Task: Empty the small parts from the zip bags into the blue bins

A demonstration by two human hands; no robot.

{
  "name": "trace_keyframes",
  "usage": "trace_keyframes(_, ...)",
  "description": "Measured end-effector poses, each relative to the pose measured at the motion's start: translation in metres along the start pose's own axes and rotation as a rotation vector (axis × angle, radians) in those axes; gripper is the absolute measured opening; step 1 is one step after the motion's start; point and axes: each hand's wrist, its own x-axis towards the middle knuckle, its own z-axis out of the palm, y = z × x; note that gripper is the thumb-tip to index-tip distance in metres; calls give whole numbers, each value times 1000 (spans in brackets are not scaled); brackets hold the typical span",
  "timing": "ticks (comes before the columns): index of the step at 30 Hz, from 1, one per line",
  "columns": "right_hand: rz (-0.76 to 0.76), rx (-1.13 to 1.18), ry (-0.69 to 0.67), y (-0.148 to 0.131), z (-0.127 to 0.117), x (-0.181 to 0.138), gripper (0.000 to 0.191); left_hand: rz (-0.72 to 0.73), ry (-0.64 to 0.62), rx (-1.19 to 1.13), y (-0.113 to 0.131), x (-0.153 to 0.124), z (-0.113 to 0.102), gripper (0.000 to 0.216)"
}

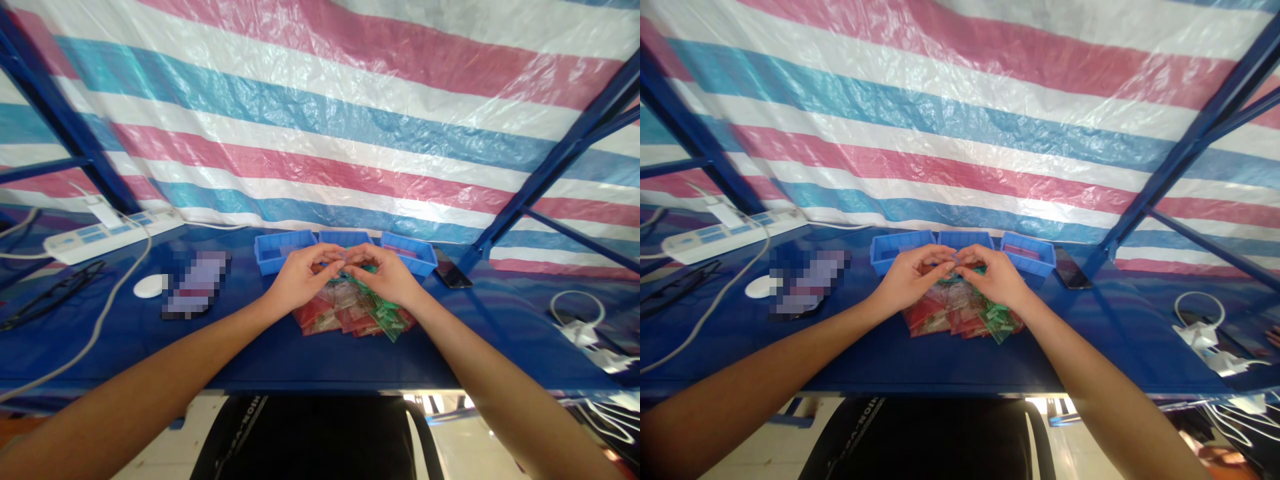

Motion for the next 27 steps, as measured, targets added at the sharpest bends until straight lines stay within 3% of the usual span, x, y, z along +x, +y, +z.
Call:
trace_keyframes(9, 86, 134, 104, -1, -1, 4, 33, -23, 24, -121, -11, 3, 1, 56)
trace_keyframes(17, 28, 151, 11, 0, 2, 0, 31, 13, -29, -143, -7, 1, 4, 46)
trace_keyframes(27, 42, 146, -12, -4, 6, -3, 33, 23, -29, -74, -6, 1, 2, 41)
